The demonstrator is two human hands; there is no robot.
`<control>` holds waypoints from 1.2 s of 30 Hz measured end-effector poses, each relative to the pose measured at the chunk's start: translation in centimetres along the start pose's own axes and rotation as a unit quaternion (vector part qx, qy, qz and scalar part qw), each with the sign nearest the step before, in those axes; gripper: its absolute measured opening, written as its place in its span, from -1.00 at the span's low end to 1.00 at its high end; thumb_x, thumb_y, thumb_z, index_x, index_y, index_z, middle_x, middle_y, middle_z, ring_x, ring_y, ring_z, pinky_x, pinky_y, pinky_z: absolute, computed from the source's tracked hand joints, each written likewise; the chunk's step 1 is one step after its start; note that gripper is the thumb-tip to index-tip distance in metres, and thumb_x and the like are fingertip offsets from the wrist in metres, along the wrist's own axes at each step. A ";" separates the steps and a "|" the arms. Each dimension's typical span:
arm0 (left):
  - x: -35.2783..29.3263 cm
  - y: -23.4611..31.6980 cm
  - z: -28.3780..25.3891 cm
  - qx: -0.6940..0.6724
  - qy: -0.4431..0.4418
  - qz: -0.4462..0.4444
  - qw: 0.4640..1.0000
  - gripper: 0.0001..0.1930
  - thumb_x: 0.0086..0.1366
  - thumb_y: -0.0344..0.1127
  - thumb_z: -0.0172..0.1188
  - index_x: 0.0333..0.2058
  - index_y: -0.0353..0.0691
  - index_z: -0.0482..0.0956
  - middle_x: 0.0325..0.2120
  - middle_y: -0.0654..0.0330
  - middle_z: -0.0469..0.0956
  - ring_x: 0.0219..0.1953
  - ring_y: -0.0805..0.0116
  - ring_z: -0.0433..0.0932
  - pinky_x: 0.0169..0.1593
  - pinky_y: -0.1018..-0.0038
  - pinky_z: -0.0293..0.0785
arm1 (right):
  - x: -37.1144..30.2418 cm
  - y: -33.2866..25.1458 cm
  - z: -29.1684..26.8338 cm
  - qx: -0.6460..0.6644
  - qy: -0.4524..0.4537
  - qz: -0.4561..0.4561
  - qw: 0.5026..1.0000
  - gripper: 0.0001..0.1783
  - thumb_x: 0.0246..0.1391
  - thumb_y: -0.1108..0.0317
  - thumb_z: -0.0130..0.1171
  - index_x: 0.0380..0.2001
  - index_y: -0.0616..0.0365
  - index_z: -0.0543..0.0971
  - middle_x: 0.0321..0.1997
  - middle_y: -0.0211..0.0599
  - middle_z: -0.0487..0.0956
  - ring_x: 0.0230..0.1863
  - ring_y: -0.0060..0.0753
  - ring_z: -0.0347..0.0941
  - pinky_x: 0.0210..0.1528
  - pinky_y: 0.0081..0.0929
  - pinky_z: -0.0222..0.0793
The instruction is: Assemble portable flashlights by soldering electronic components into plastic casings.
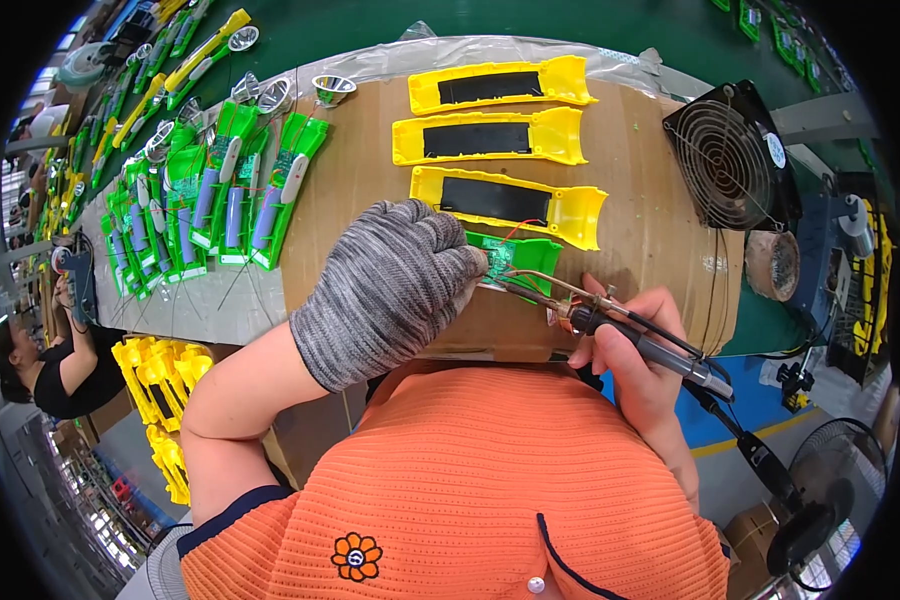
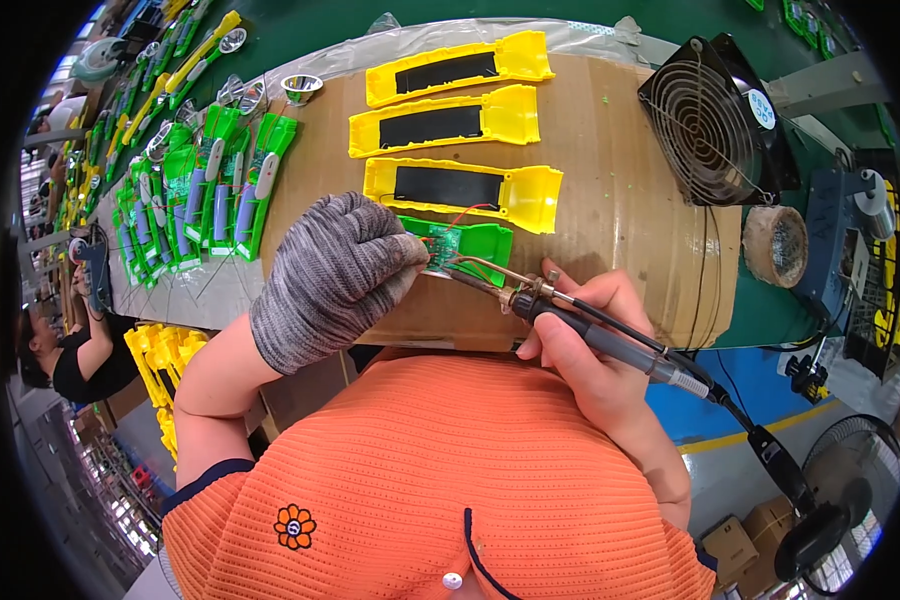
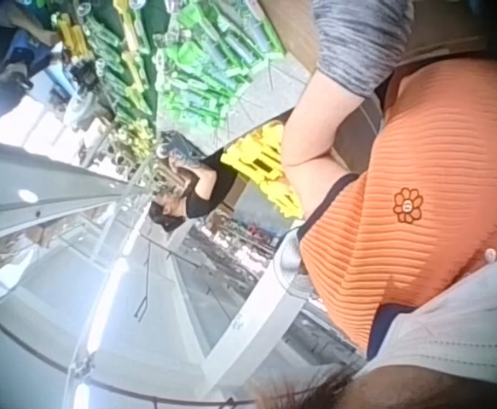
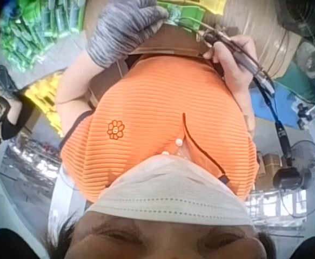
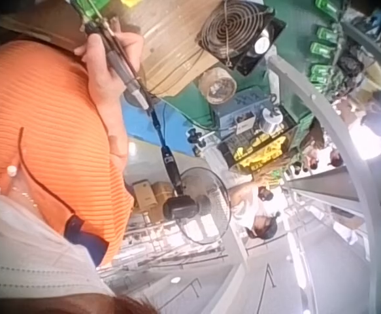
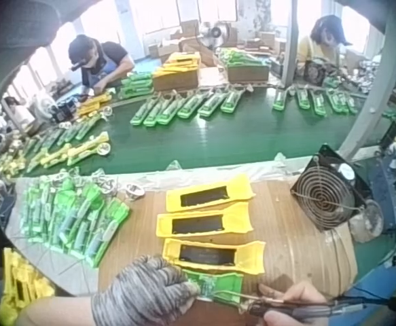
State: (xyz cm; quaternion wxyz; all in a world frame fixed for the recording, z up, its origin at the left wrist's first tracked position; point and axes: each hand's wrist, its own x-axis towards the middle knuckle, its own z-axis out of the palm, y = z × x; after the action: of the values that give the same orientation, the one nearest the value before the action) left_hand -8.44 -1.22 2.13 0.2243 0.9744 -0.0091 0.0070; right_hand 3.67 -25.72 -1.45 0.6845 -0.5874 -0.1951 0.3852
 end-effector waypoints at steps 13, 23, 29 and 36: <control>0.1 0.1 -0.1 0.009 -0.010 -0.002 1.000 -0.84 0.09 -0.42 0.31 -0.31 -0.16 0.62 -0.36 0.14 0.57 -0.26 0.08 0.54 -0.17 0.21 0.45 | 0.2 -0.3 -1.5 0.054 0.018 -0.033 0.998 -0.81 0.19 0.52 0.12 -0.29 0.19 0.29 -0.62 -0.35 0.48 -0.56 -0.53 0.49 0.42 0.06 0.11; 2.6 -1.5 -1.3 0.196 0.071 0.032 0.978 -0.61 0.09 -0.24 0.33 -0.08 -0.17 0.57 -0.20 0.11 0.53 -0.22 0.15 0.53 -0.08 0.21 0.42 | 1.4 0.6 -3.3 0.101 0.146 -0.098 0.979 -0.85 0.24 0.43 0.04 -0.30 0.16 0.28 -0.62 -0.34 0.35 -0.60 -0.44 0.36 -0.43 -0.46 0.38; 3.2 -2.0 -1.0 0.226 -0.101 0.058 0.967 -0.51 0.13 -0.22 0.27 0.06 -0.18 0.51 -0.08 0.09 0.53 -0.06 0.13 0.52 0.02 0.20 0.38 | 1.5 0.9 -3.4 0.152 0.153 -0.110 0.970 -0.90 0.24 0.44 -0.01 -0.30 0.10 0.28 -0.65 -0.42 0.28 -0.60 -0.46 0.33 0.25 0.06 0.32; -1.3 -3.0 0.4 0.122 -0.063 0.140 0.981 -0.25 0.13 -0.22 0.30 0.32 -0.09 0.26 -0.14 -0.07 0.50 -0.20 0.02 0.52 -0.06 0.15 0.41 | 1.8 1.1 -3.5 0.189 0.156 -0.115 0.963 -0.91 0.26 0.43 0.02 -0.30 0.10 0.32 -0.66 -0.45 0.27 -0.59 -0.48 0.35 0.29 0.14 0.26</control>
State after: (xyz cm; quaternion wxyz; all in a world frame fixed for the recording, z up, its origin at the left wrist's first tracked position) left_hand -9.66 1.33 0.41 0.0996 0.9821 -0.1583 -0.0226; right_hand 6.99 -26.57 -3.66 0.8449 -0.4732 -0.0761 0.2375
